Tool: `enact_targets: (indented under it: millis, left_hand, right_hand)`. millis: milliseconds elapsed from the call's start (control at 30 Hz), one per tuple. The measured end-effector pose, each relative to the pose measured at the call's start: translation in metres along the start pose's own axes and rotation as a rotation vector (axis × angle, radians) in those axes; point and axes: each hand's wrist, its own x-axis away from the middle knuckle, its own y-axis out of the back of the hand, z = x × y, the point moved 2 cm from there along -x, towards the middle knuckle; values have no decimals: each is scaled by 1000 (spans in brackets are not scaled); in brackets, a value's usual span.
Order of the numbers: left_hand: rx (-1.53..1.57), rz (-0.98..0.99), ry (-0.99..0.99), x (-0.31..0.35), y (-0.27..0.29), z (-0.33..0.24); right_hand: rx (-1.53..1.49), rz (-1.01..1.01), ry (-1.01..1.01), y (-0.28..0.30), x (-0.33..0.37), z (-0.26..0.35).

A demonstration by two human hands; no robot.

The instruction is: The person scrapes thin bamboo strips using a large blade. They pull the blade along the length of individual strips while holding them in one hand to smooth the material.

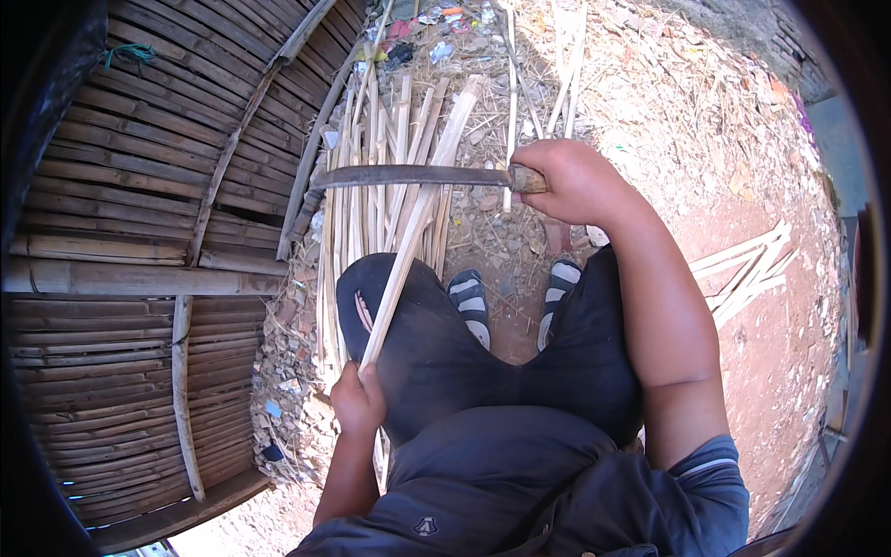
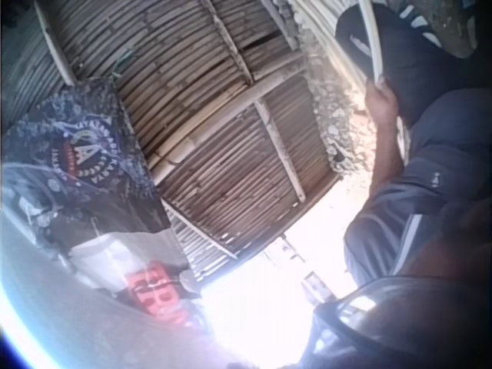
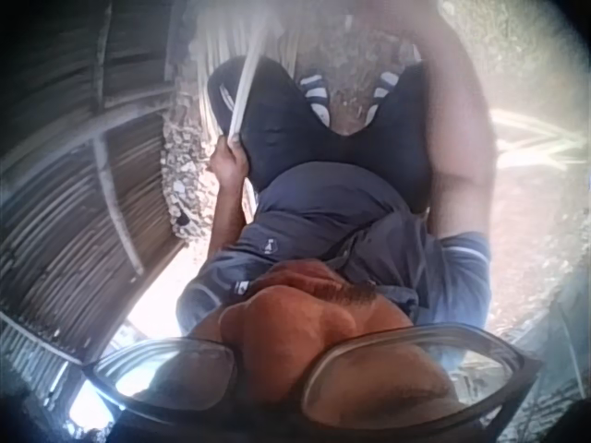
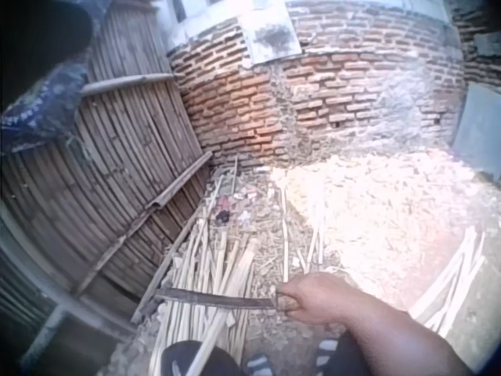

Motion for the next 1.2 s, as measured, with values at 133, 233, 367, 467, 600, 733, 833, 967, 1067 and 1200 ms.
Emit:
enact_targets:
  millis: [133, 233, 367, 467, 600, 733, 833, 967, 1067, 1200]
  left_hand:
    - [-51, 50, 49, -1, 5, -1]
    - [-38, 74, 78, -1, 5, -1]
    - [-56, 65, 84, -3, 3, -4]
    - [-70, 65, 91, -3, 3, -3]
    - [-53, 92, 104, -3, 5, -4]
    - [-64, 61, 85, 0, 4, 0]
    - [-68, 70, 79, 0, 3, 4]
    - [-99, 87, 92, -4, 6, -4]
    - [-72, 81, 95, -3, 4, -3]
    - [-47, 18, 24, -1, 1, 0]
  right_hand:
    - [37, 260, 113, -13, -3, 44]
    - [-27, 213, 108, -8, -4, 34]
    - [-26, 131, -66, 2, -5, -5]
    - [28, 23, -109, 0, -4, -13]
    - [45, 123, 25, -9, -5, 22]
    - [54, 261, 125, -23, -6, 47]
    - [6, 211, 74, -19, -8, 30]
    - [-21, 69, -146, 0, -12, -6]
    - [-35, -1, -164, 1, -10, -12]
    - [-44, 130, 19, -12, -6, 21]
